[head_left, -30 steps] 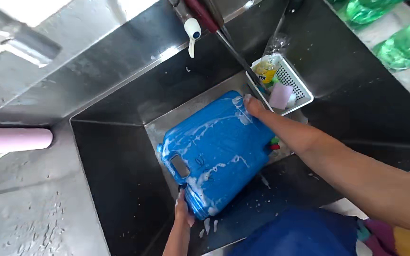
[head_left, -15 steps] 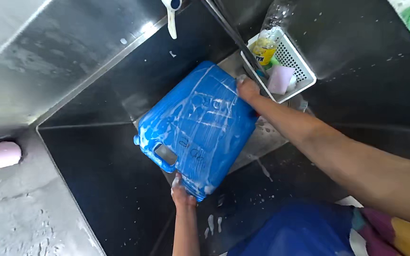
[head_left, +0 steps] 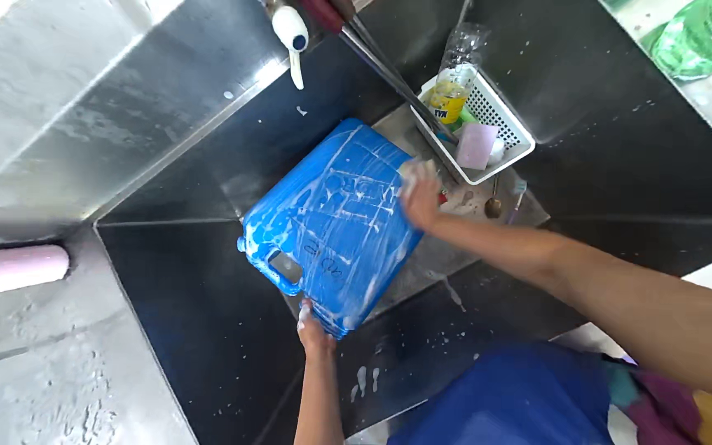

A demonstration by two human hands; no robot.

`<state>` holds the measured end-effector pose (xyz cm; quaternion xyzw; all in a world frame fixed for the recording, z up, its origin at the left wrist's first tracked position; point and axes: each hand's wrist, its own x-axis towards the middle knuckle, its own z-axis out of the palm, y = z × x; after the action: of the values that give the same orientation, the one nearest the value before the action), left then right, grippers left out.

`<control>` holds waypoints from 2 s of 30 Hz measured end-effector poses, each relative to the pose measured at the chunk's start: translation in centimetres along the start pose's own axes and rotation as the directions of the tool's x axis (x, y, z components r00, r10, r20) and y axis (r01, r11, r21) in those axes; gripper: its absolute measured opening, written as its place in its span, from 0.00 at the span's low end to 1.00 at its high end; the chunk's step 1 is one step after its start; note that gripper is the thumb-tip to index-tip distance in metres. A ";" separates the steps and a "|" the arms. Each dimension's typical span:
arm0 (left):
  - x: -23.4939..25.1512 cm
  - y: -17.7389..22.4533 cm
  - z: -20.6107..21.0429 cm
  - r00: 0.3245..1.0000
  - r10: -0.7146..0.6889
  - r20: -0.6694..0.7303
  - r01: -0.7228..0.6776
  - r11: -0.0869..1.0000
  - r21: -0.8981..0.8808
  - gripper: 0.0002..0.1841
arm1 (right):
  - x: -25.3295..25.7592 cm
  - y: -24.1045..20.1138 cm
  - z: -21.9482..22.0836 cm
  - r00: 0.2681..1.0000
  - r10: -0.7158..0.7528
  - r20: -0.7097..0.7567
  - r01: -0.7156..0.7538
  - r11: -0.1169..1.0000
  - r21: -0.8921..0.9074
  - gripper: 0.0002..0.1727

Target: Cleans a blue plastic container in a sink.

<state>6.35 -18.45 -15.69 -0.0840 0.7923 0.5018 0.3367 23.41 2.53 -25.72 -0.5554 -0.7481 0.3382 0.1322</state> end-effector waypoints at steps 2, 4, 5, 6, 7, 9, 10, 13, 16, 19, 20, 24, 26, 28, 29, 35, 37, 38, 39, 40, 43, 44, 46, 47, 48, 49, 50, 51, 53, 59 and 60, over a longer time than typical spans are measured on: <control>-0.6 -0.1 -0.3 1.000 -0.004 0.021 0.004 1.000 0.009 0.20 | -9.2 -5.2 1.5 0.883 -0.443 0.156 0.426 0.895 0.129 0.24; -1.8 0.0 -1.1 0.995 0.029 0.099 -0.034 0.998 0.046 0.20 | -12.2 -7.3 0.6 0.606 -0.765 0.219 0.683 0.641 0.349 0.18; -2.5 0.0 -2.0 0.981 0.083 0.176 -0.101 0.990 0.098 0.20 | -10.6 -6.7 0.0 0.575 -0.799 0.179 0.713 0.596 0.370 0.15; -3.1 -0.2 -2.8 0.954 0.142 0.264 -0.192 0.966 0.175 0.22 | -7.9 -4.8 -0.7 0.645 -0.748 0.157 0.673 0.654 0.346 0.14; -3.7 -0.3 -3.3 0.929 0.173 0.328 -0.264 0.930 0.256 0.24 | -4.6 -1.6 -1.2 0.752 -0.648 0.120 0.608 0.753 0.253 0.16; -5.7 -0.4 -2.5 0.902 0.221 0.371 -0.349 0.878 0.327 0.22 | 1.2 4.6 -2.8 0.954 -0.259 0.151 0.243 0.963 0.119 0.24; -6.9 -0.1 -1.1 0.896 0.253 0.364 -0.369 0.881 0.297 0.19 | 3.4 5.3 -4.2 0.975 -0.070 0.212 0.055 0.995 0.080 0.27; -10.9 1.9 3.0 0.860 0.363 0.360 -0.437 0.887 0.150 0.13 | 1.3 -1.7 -5.8 0.982 -0.177 0.064 0.169 0.979 0.113 0.26; -14.2 5.6 3.4 0.866 0.306 0.396 -0.314 0.948 -0.046 0.13 | -8.7 -12.4 -10.6 0.730 -0.681 0.055 0.650 0.718 0.249 0.19; -13.6 9.8 1.5 0.881 0.119 0.458 0.008 0.964 -0.267 0.22 | -13.0 -13.3 -13.3 0.526 -0.846 -0.085 0.842 0.504 0.190 0.15; -12.2 10.1 0.8 0.882 0.041 0.469 0.110 0.951 -0.289 0.24 | -11.7 -11.4 -13.4 0.606 -0.790 -0.093 0.794 0.594 0.132 0.13; -6.0 7.7 -0.5 0.938 -0.081 0.338 0.217 0.895 -0.389 0.19 | -0.8 -4.8 -16.7 0.952 -0.301 0.053 0.305 0.927 -0.218 0.26; -5.1 7.8 0.4 0.973 -0.091 0.213 0.183 0.866 -0.466 0.13 | -3.0 -8.6 -13.9 0.956 -0.292 0.017 0.285 0.920 -0.271 0.28; -4.5 7.5 0.4 0.981 -0.074 0.180 0.156 0.852 -0.500 0.13 | -10.1 -15.2 -7.7 0.859 -0.505 0.083 0.512 0.844 -0.161 0.25; -4.5 6.8 0.2 0.982 -0.027 0.186 0.113 0.875 -0.470 0.14 | -13.0 -17.7 -5.8 0.782 -0.592 0.195 0.610 0.791 -0.048 0.21; -6.9 2.5 -2.9 0.924 0.172 0.343 -0.198 0.979 0.042 0.27 | -2.0 -9.9 -12.5 0.969 -0.248 -0.010 0.246 0.966 -0.083 0.26; -6.5 2.3 -3.1 0.924 0.235 0.302 -0.257 0.966 0.034 0.27 | -1.0 -9.3 -13.7 0.990 -0.108 -0.090 0.098 0.989 -0.109 0.32; -5.5 2.9 -3.7 0.917 0.277 0.287 -0.301 0.952 0.045 0.27 | -3.0 -11.0 -11.8 0.976 -0.180 -0.126 0.165 0.978 -0.125 0.33; -4.3 3.4 -4.9 0.908 0.303 0.291 -0.337 0.938 0.075 0.27 | -6.3 -13.0 -8.4 0.935 -0.332 -0.125 0.316 0.940 -0.132 0.35; -3.0 3.8 -6.4 0.903 0.320 0.289 -0.363 0.925 0.109 0.27 | -10.1 -14.9 -5.0 0.877 -0.478 -0.053 0.472 0.876 -0.099 0.36; -0.3 4.6 -11.8 0.910 0.312 0.274 -0.374 0.903 0.211 0.26 | -14.0 -16.1 -2.5 0.743 -0.647 0.172 0.655 0.755 0.010 0.36; 0.1 4.6 -13.2 0.915 0.309 0.261 -0.370 0.899 0.234 0.27 | -12.7 -13.5 -3.1 0.754 -0.647 0.115 0.653 0.756 -0.030 0.35; 0.0 4.3 -14.8 0.916 0.299 0.269 -0.367 0.896 0.252 0.26 | -10.0 -7.1 -7.1 0.845 -0.513 0.154 0.533 0.834 -0.142 0.35; -0.3 4.2 -15.3 0.907 0.285 0.310 -0.368 0.894 0.254 0.27 | -9.9 -5.8 -9.7 0.882 -0.374 0.287 0.432 0.884 -0.176 0.37; -0.6 4.1 -15.6 0.896 0.283 0.342 -0.377 0.893 0.248 0.27 | -10.5 -5.1 -11.6 0.873 -0.290 0.392 0.385 0.903 -0.190 0.37; -0.8 3.9 -15.7 0.891 0.278 0.358 -0.374 0.897 0.235 0.26 | -11.5 -4.8 -12.6 0.858 -0.273 0.435 0.383 0.904 -0.188 0.38; -0.8 3.6 -16.1 0.890 0.270 0.368 -0.367 0.903 0.225 0.26 | -12.5 -4.5 -13.1 0.845 -0.286 0.453 0.395 0.904 -0.165 0.39; -0.7 3.4 -16.6 0.885 0.264 0.384 -0.364 0.905 0.218 0.26 | -13.4 -4.1 -13.3 0.836 -0.308 0.455 0.405 0.904 -0.133 0.39; -0.5 3.3 -17.0 0.866 0.273 0.419 -0.378 0.906 0.189 0.25 | -13.9 -3.2 -13.7 0.839 -0.348 0.418 0.418 0.904 -0.086 0.30; -0.2 2.1 -16.8 0.848 0.343 0.404 -0.381 0.924 0.016 0.22 | -12.5 2.4 -15.8 0.913 -0.270 0.307 0.264 0.963 0.063 0.15; -0.3 1.8 -17.0 0.856 0.339 0.390 -0.369 0.929 0.002 0.22 | -11.4 4.8 -16.7 0.927 -0.196 0.319 0.218 0.975 -0.036 0.19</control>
<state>-1.89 -32.11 -9.57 0.1757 0.7318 0.5308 0.3897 40.49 -1.19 -14.49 -0.4169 -0.8255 0.3796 0.0268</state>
